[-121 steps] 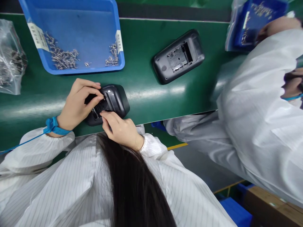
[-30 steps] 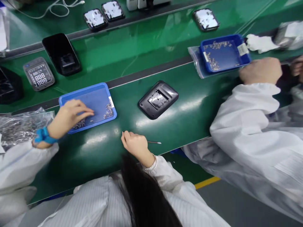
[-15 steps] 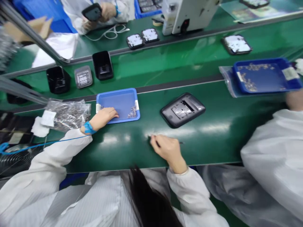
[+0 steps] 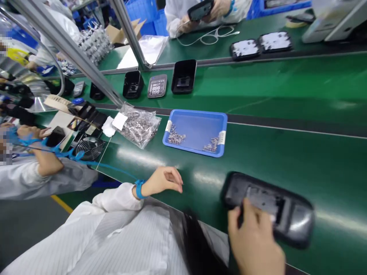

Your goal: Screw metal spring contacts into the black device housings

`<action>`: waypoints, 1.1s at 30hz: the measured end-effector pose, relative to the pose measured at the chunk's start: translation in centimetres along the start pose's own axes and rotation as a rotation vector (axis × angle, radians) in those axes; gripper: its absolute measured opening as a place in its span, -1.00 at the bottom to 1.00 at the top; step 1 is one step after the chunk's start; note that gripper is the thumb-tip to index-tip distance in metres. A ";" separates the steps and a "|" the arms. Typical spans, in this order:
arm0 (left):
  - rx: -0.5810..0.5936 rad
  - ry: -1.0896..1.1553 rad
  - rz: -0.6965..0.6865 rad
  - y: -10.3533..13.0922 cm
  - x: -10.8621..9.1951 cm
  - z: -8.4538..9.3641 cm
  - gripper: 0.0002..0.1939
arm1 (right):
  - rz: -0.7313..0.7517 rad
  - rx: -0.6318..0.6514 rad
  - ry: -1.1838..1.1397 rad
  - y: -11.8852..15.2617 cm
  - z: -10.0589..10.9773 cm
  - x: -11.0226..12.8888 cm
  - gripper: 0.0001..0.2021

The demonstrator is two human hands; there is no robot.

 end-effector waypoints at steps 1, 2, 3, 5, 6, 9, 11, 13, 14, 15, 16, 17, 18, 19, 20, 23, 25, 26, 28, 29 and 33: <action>0.006 0.026 0.056 0.8 0.9 0.0 -0.46 | 0.066 0.057 -0.053 1.3 -0.5 2.2 -0.48; 0.014 0.040 0.089 1.3 1.4 0.0 -0.44 | 0.120 0.108 -0.064 2.4 -1.0 4.2 -0.52; 0.022 0.042 0.102 1.7 1.7 0.1 -0.44 | 0.177 0.160 -0.047 3.2 -1.7 6.0 -0.56; 0.016 0.026 0.069 1.8 1.5 0.5 -0.48 | 0.310 0.270 -0.019 3.9 -3.2 9.2 -0.60; 0.000 0.008 0.021 1.6 1.1 0.8 -0.51 | 0.368 0.307 0.021 3.8 -3.8 10.4 -0.60; -0.089 -0.068 -0.218 0.8 -0.9 2.2 -0.63 | 0.511 0.388 0.047 2.3 -5.2 12.9 -0.59; -0.127 -0.118 -0.393 0.5 -2.2 2.8 -0.75 | 0.541 0.435 0.000 1.0 -5.6 13.4 -0.57; -0.124 -0.155 -0.553 0.5 -3.2 3.0 -0.86 | 0.535 0.427 -0.069 -0.2 -5.4 13.2 -0.57; -0.107 -0.165 -0.608 0.5 -3.6 3.0 -0.88 | 0.507 0.393 -0.106 -0.8 -5.1 12.9 -0.59; -0.088 -0.169 -0.641 0.6 -3.8 2.8 -0.88 | 0.465 0.342 -0.141 -1.3 -4.7 12.5 -0.62; -0.072 -0.164 -0.648 0.7 -3.9 2.7 -0.88 | 0.413 0.285 -0.171 -1.7 -4.2 12.1 -0.66; -0.060 -0.154 -0.633 0.7 -4.0 2.6 -0.87 | 0.365 0.232 -0.195 -2.0 -3.8 11.7 -0.69; -0.050 -0.142 -0.603 0.6 -4.0 2.6 -0.85 | 0.328 0.187 -0.211 -2.2 -3.4 11.4 -0.71; -0.042 -0.132 -0.569 0.5 -3.9 2.6 -0.83 | 0.310 0.156 -0.218 -2.3 -3.2 11.2 -0.72; -0.034 -0.127 -0.536 0.3 -4.0 2.6 -0.80 | 0.302 0.143 -0.213 -2.3 -3.2 11.1 -0.73; 0.038 -0.146 -0.438 -0.2 -4.1 2.5 -0.74 | 0.293 0.147 -0.138 -2.5 -3.2 10.7 -0.68; 0.122 -0.164 -0.357 -0.4 -4.0 2.2 -0.72 | 0.314 0.164 -0.082 -2.8 -3.2 10.5 -0.60; 0.159 -0.168 -0.316 -0.5 -3.9 2.0 -0.71 | 0.347 0.161 -0.074 -2.9 -3.1 10.5 -0.58; 0.208 -0.162 -0.238 -0.6 -3.6 1.6 -0.69 | 0.436 0.133 -0.100 -3.1 -2.7 10.7 -0.63; 0.217 -0.151 -0.213 -0.5 -3.6 1.5 -0.69 | 0.470 0.118 -0.124 -3.1 -2.6 10.8 -0.67; 0.215 -0.113 -0.214 -0.4 -3.6 1.4 -0.80 | 0.409 0.135 -0.174 -3.2 -3.2 10.5 -0.73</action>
Point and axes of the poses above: each hand's wrist, its own y-axis away from the middle knuckle, its own z-axis out of the back of the hand, x = y × z, the point moved 6 cm from there along -y, towards the middle knuckle, and after that the axes turned 7 degrees about -x, right-handed, at the moved point
